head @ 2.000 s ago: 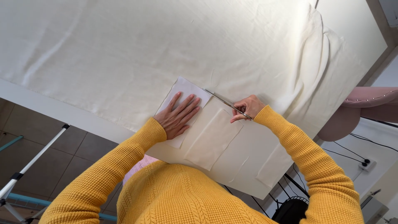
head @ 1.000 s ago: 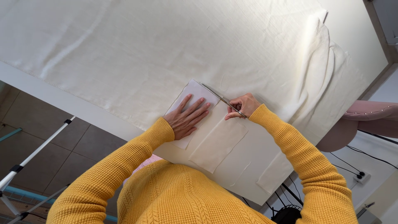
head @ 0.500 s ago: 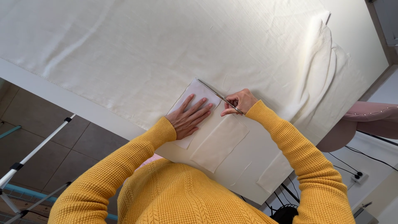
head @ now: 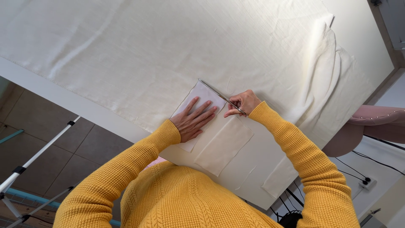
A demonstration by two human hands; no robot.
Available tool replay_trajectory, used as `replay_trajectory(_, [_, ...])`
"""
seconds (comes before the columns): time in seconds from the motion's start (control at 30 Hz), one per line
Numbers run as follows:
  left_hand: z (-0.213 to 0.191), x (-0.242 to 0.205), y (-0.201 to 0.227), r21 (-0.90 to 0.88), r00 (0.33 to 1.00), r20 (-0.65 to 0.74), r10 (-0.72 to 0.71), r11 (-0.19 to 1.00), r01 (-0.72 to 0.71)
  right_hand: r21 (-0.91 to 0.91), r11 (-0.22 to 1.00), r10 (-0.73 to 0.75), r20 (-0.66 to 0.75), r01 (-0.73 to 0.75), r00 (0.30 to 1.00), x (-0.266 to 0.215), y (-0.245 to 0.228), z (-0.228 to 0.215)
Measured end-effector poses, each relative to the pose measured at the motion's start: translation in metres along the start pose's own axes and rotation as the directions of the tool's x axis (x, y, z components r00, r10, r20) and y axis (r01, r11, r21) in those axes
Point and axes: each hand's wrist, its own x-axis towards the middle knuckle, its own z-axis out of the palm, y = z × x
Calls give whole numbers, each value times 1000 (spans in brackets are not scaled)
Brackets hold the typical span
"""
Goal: Cutting rectangular pieces of white fabric using a paper template and scissors.
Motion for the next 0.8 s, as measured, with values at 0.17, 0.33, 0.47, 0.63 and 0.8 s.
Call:
replay_trajectory(0.17, [13, -6, 16, -58, 998, -59, -4, 998, 0, 26, 985, -160, -263, 172, 951, -28, 3, -16])
replay_trajectory(0.33, [12, -2, 33, -151, 989, -123, -87, 986, 68, -159, 987, -85, -680, -33, 728, -44, 27, -30])
replay_trajectory(0.47, [-4, -2, 13, -134, 931, -311, -193, 978, 158, -99, 994, -44, -689, -34, 724, -50, 33, -23])
replay_trajectory(0.63, [20, -8, 11, -161, 885, -299, -357, 933, 322, -42, 989, -141, -486, 138, 862, -51, 21, -5])
replay_trajectory(0.8, [4, -1, 20, -164, 886, -269, -379, 924, 345, -103, 981, -184, -190, 167, 964, -41, 15, 0])
